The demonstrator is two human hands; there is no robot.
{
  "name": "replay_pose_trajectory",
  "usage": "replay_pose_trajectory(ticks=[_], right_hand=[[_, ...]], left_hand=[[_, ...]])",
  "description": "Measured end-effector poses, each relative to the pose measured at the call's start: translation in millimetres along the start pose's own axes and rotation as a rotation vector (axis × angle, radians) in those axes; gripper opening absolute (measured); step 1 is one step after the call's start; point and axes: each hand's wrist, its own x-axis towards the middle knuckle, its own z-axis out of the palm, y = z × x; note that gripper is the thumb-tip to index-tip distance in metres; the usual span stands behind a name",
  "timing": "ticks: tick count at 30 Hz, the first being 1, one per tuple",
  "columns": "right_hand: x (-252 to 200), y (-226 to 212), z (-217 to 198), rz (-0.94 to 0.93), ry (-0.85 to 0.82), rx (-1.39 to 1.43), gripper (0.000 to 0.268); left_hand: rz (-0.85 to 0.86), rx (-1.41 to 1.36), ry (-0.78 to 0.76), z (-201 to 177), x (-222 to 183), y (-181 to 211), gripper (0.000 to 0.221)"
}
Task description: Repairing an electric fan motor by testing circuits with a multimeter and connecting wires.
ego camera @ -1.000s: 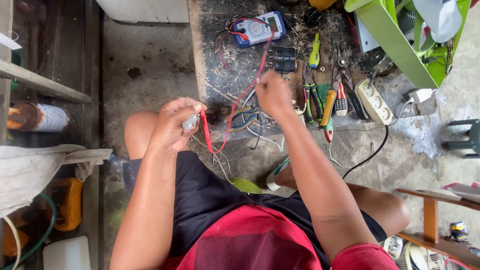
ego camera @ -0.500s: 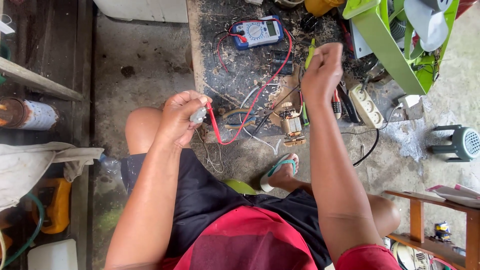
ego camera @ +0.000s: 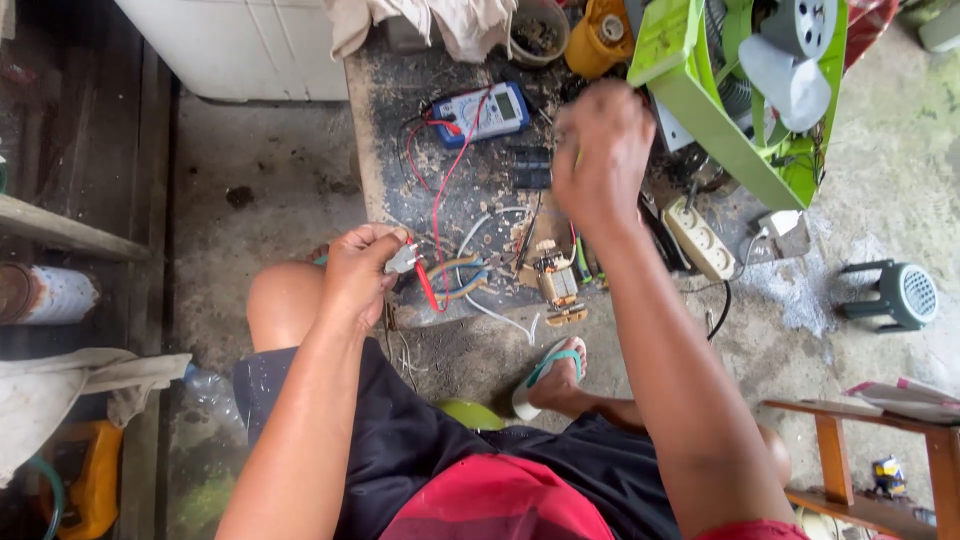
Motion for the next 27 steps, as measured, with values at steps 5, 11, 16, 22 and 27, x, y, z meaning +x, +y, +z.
replay_pose_trajectory(ticks=[5, 11, 16, 22, 27], right_hand=[[-48.5, -1.9, 10.3, -0.412, -0.667, -0.029, 0.035], [-79.5, 26.2, 71.6, -0.244, -0.969, -0.134, 0.019], [-88.0, 39.5, 95.0, -0.363, -1.019, -0.331, 0.016], [-85.7, 49.3, 102.9, -0.383, -1.021, -0.372, 0.017], [-81.1, 42.6, 93.8, -0.462, -0.979, -0.433, 0.020]], left_hand=[[0.049, 0.021, 0.086, 2.9, 13.6, -7.0, 0.008], [0.051, 0.048, 0.158, 18.6, 10.3, 2.3, 0.008], [0.183, 0.208, 0.174, 24.7, 4.1, 9.2, 0.006], [0.265, 0.277, 0.102, 22.7, 2.5, 10.3, 0.006], [0.250, 0.262, 0.065, 19.2, 7.0, 7.5, 0.007]])
